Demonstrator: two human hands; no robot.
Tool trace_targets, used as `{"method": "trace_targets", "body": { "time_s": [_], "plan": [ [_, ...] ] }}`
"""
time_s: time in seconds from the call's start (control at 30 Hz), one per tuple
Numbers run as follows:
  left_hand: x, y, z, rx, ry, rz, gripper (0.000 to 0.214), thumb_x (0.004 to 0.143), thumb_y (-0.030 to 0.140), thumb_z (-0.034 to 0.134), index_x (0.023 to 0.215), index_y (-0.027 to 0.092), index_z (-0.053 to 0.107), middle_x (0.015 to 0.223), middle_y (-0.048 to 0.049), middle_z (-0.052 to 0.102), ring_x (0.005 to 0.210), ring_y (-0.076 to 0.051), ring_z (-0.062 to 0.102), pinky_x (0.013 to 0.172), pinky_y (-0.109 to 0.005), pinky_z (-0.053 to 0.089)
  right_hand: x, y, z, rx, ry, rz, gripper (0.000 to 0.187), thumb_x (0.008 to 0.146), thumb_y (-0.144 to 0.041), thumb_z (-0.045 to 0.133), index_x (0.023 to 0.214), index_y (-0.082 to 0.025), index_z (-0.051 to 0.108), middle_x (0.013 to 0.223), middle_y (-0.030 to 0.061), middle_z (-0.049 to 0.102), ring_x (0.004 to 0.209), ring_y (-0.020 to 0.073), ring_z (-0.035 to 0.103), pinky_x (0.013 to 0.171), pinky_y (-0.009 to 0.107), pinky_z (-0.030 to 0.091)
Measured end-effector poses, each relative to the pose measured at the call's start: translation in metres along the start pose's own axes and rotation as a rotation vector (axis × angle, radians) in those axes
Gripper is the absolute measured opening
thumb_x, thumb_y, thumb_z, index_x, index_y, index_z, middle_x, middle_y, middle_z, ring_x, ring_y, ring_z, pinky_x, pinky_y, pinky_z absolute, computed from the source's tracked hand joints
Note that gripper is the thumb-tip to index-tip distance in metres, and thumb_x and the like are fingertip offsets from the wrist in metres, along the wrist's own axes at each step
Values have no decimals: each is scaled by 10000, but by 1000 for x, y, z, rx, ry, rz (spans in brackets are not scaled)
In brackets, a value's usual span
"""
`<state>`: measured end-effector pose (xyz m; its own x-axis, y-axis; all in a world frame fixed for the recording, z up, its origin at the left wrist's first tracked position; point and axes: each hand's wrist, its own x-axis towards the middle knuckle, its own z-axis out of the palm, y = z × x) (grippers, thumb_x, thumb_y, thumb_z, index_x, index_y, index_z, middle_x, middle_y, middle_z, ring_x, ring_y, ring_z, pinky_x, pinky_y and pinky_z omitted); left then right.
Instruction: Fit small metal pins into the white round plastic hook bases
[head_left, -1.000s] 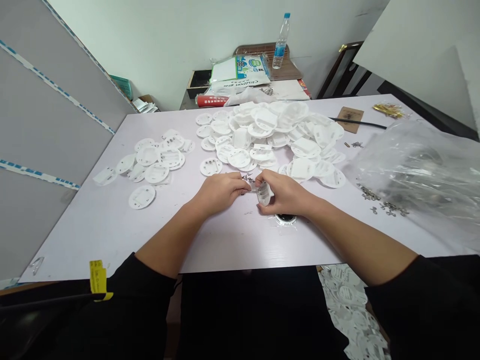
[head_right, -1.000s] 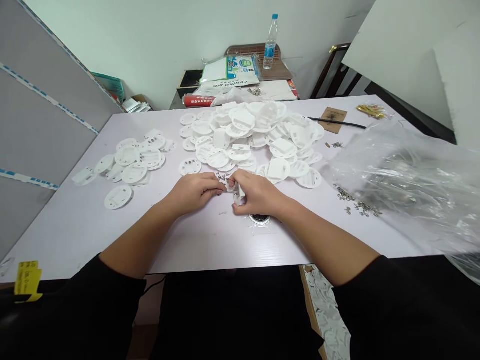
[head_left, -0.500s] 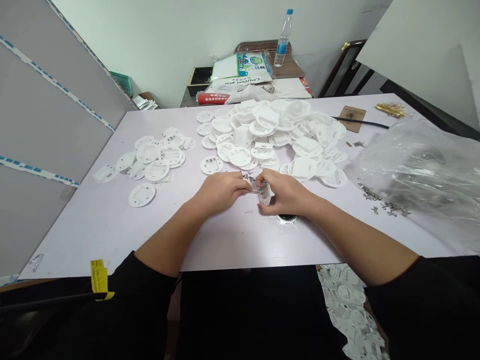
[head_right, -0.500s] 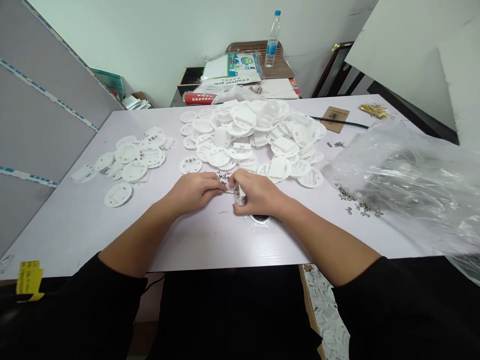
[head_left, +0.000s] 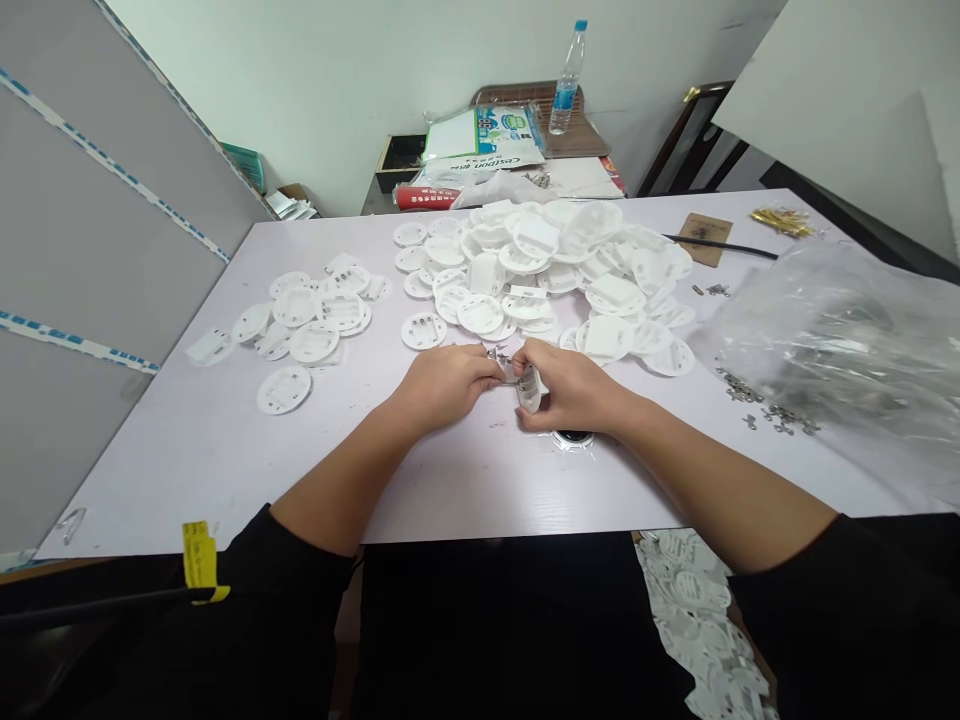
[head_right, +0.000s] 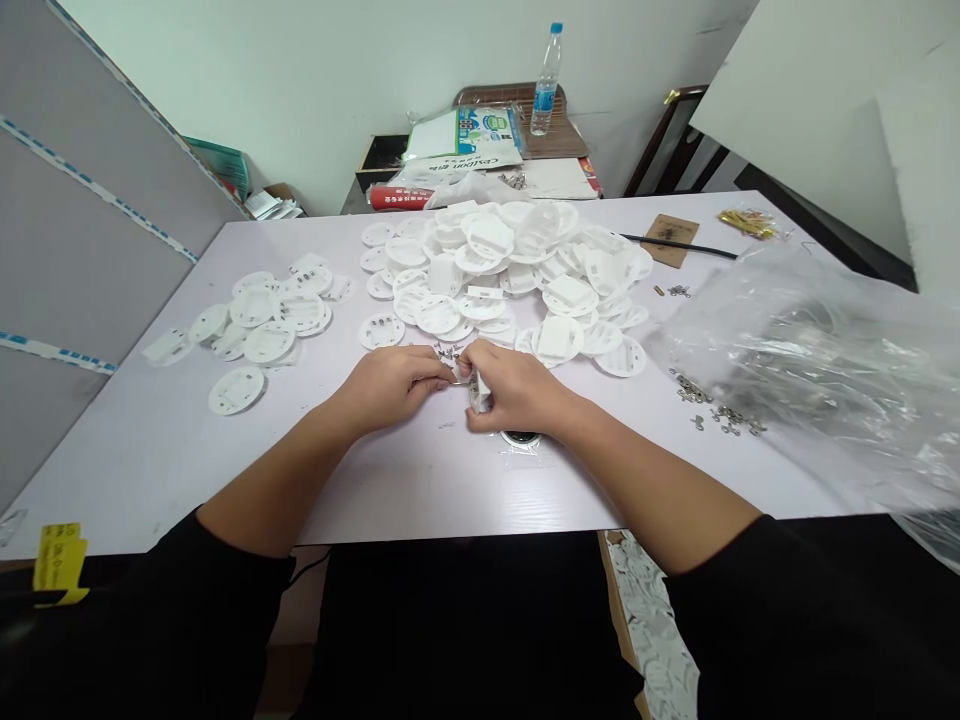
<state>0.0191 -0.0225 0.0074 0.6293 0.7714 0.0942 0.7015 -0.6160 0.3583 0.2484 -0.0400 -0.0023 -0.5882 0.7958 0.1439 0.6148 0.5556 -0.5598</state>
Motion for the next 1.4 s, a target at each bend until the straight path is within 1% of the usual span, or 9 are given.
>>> {"method": "trace_targets", "body": {
  "time_s": [0.2, 0.37, 0.53, 0.77, 0.87, 0.97, 1.07, 1.17, 1.4],
  "plan": [
    [-1, 2, -2, 15, 2, 1, 225, 954, 246, 527, 988, 286, 746, 963, 44, 706, 901, -149, 630, 652, -302, 372, 0, -1, 0, -10, 5, -6, 410, 713, -266, 705, 1047, -200, 477, 981, -15, 586, 572, 79, 549, 614, 272, 390],
    [-1, 7, -2, 28, -13, -42, 238, 952, 245, 520, 979, 298, 751, 958, 41, 699, 880, -155, 624, 630, -307, 352, 1, -1, 0, 17, -5, -3, 407, 717, -256, 699, 1047, -205, 465, 980, -16, 565, 557, 71, 536, 612, 276, 397],
    [0, 11, -1, 57, -34, -76, 235, 939, 244, 523, 940, 301, 751, 915, 29, 685, 817, -163, 593, 592, -310, 319, 1, 0, 2, 128, -45, -9, 413, 720, -215, 684, 1043, -215, 427, 1024, 6, 533, 619, 85, 530, 595, 265, 428],
    [2, 13, 5, 75, -13, -74, 220, 921, 222, 523, 906, 282, 734, 876, 24, 667, 740, -152, 556, 564, -308, 295, 2, 3, 5, 144, -13, -41, 398, 721, -230, 693, 1000, -214, 411, 1013, 28, 513, 695, 120, 488, 578, 262, 409],
    [1, 12, 5, 63, -9, -64, 238, 929, 226, 515, 929, 286, 745, 893, 16, 674, 767, -160, 577, 574, -309, 302, 2, 4, 4, 167, -29, -22, 399, 728, -250, 697, 1012, -212, 420, 1021, 37, 525, 690, 123, 493, 577, 266, 423],
    [-2, 8, 0, 65, -5, -23, 277, 953, 244, 493, 1006, 301, 758, 930, 7, 686, 808, -165, 602, 588, -311, 315, 2, 4, 0, 161, -33, -1, 416, 726, -248, 705, 1048, -208, 444, 1034, 40, 546, 645, 110, 503, 602, 282, 443],
    [-5, 2, -7, 76, 45, -3, 296, 970, 268, 479, 1052, 296, 762, 951, -1, 693, 807, -158, 609, 591, -306, 328, 2, 5, -3, 132, -5, 14, 440, 729, -271, 720, 1075, -206, 457, 985, 25, 573, 606, 107, 500, 626, 297, 439],
    [-6, -1, -9, 42, 94, -14, 298, 975, 276, 478, 1045, 301, 767, 940, 4, 692, 792, -142, 606, 603, -294, 350, 2, 5, -5, 126, 5, 27, 429, 735, -283, 718, 1066, -204, 455, 951, 18, 578, 610, 112, 494, 632, 296, 436],
    [-2, 0, 1, 24, 36, -6, 284, 981, 283, 487, 1066, 292, 758, 965, 2, 700, 866, -163, 631, 637, -296, 371, 2, 5, -2, 71, 14, -39, 417, 719, -255, 716, 1047, -196, 464, 1031, 45, 570, 679, 125, 511, 663, 298, 436]
  ]
}}
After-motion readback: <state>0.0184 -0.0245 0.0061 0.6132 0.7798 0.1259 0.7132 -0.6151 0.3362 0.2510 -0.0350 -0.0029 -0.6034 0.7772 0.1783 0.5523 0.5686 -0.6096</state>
